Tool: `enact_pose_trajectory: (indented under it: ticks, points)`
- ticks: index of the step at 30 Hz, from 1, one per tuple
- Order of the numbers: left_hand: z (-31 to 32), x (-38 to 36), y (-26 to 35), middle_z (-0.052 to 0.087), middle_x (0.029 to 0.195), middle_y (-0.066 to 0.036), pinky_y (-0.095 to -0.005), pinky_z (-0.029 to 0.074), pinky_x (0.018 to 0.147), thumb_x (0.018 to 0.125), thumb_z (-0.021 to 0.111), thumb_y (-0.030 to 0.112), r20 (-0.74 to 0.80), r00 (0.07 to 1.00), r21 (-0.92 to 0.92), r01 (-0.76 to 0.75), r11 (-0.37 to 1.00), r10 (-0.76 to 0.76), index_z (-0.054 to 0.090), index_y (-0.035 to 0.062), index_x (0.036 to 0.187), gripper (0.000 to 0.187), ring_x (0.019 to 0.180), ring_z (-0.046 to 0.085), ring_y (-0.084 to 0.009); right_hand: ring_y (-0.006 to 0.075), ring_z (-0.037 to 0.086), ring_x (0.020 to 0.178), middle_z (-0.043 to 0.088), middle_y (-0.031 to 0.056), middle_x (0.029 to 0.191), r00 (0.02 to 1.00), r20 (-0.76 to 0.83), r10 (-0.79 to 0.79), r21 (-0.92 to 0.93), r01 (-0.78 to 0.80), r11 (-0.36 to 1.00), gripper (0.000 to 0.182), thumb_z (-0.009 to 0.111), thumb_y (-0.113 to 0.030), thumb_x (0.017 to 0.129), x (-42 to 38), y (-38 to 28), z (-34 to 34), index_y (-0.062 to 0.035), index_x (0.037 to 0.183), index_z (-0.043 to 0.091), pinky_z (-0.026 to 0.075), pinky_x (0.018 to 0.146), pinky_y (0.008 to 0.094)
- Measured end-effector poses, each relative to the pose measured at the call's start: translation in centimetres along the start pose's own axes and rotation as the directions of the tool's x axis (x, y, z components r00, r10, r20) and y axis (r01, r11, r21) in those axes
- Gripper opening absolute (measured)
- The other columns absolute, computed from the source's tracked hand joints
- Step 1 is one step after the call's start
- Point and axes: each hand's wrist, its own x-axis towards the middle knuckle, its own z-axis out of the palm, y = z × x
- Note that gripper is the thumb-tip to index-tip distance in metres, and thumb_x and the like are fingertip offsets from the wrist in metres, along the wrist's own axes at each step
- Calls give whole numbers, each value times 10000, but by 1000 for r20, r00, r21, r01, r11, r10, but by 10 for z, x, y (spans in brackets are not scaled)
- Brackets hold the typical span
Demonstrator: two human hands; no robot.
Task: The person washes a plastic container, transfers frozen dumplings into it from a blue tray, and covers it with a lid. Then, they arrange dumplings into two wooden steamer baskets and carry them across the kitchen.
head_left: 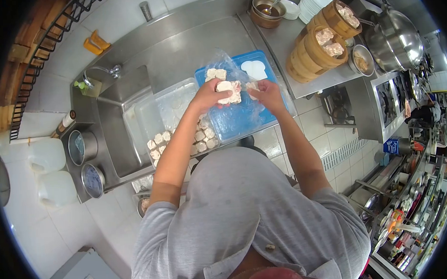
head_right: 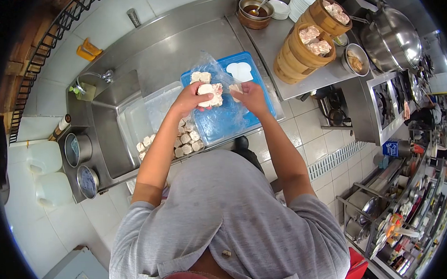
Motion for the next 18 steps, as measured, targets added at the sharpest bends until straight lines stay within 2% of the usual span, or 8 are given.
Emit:
enact_pose_trajectory:
  ticks: [1, 2, 3, 6, 9, 12, 15, 18]
  points:
    - [-1, -1, 0, 730, 1010, -108, -290, 563, 605, 887, 776, 231, 13, 1000, -48, 20, 999, -20, 568, 29, 1238, 455, 794, 737, -192, 238, 703, 852, 724, 156, 1044, 968, -81, -236, -257, 208, 944, 555, 894, -219, 747, 2, 10, -3, 44, 1168, 647, 574, 712, 335]
    - [-2, -3, -1, 731, 1014, -113, -284, 561, 593, 895, 770, 217, 27, 999, -98, 43, 994, -40, 558, 28, 1246, 452, 805, 742, -190, 225, 700, 891, 718, 149, 1086, 878, -94, -469, -506, 364, 782, 582, 900, -226, 741, 4, 20, -4, 34, 1193, 641, 575, 720, 327]
    - [1, -6, -1, 727, 1030, -115, -284, 561, 594, 895, 771, 222, 16, 999, -147, 44, 988, -42, 558, 28, 1246, 454, 815, 742, -192, 211, 697, 929, 712, 142, 1129, 740, -39, -672, -716, 448, 535, 610, 906, -233, 736, 4, 27, -4, 24, 1218, 636, 575, 729, 319]
    - [7, -9, 0, 715, 1066, -116, -286, 564, 600, 893, 777, 237, 12, 999, -257, 35, 966, -33, 557, 24, 1243, 466, 835, 740, -196, 199, 678, 1007, 687, 123, 1214, 837, -50, -545, -376, 490, 787, 715, 930, -239, 698, -39, -23, -6, -14, 1296, 609, 570, 766, 315]
    - [16, -6, -1, 703, 1063, -106, -292, 568, 610, 882, 792, 255, 89, 996, -243, 30, 970, -9, 556, 17, 1241, 491, 834, 732, -194, 204, 686, 985, 697, 113, 1176, 858, 67, -509, -150, 513, 845, 770, 940, -223, 673, -65, -57, 7, -30, 1329, 586, 568, 774, 323]
    - [23, -7, 5, 694, 1021, -98, -297, 569, 610, 853, 814, 258, 114, 993, -108, -8, 994, 21, 552, 5, 1228, 522, 805, 718, -193, 206, 689, 961, 688, 121, 1170, 870, 211, -445, -122, 475, 872, 726, 928, -193, 676, -61, -66, 6, -25, 1300, 597, 565, 773, 323]
    - [29, -9, 15, 684, 978, -110, -308, 565, 589, 824, 819, 230, 68, 994, 89, -87, 992, 81, 544, -14, 1184, 515, 745, 704, -191, 204, 680, 912, 674, 121, 1134, 872, 255, -417, -156, 463, 872, 688, 910, -157, 678, -60, -67, 6, -15, 1276, 602, 559, 766, 316]
    - [33, -8, 23, 679, 956, -133, -312, 561, 561, 809, 804, 188, -15, 992, 325, -114, 939, 125, 523, -29, 1151, 492, 709, 701, -193, 198, 670, 905, 657, 122, 1106, 818, 147, -555, -140, 573, 807, 671, 900, -140, 673, -50, -51, 16, -5, 1263, 608, 553, 775, 311]
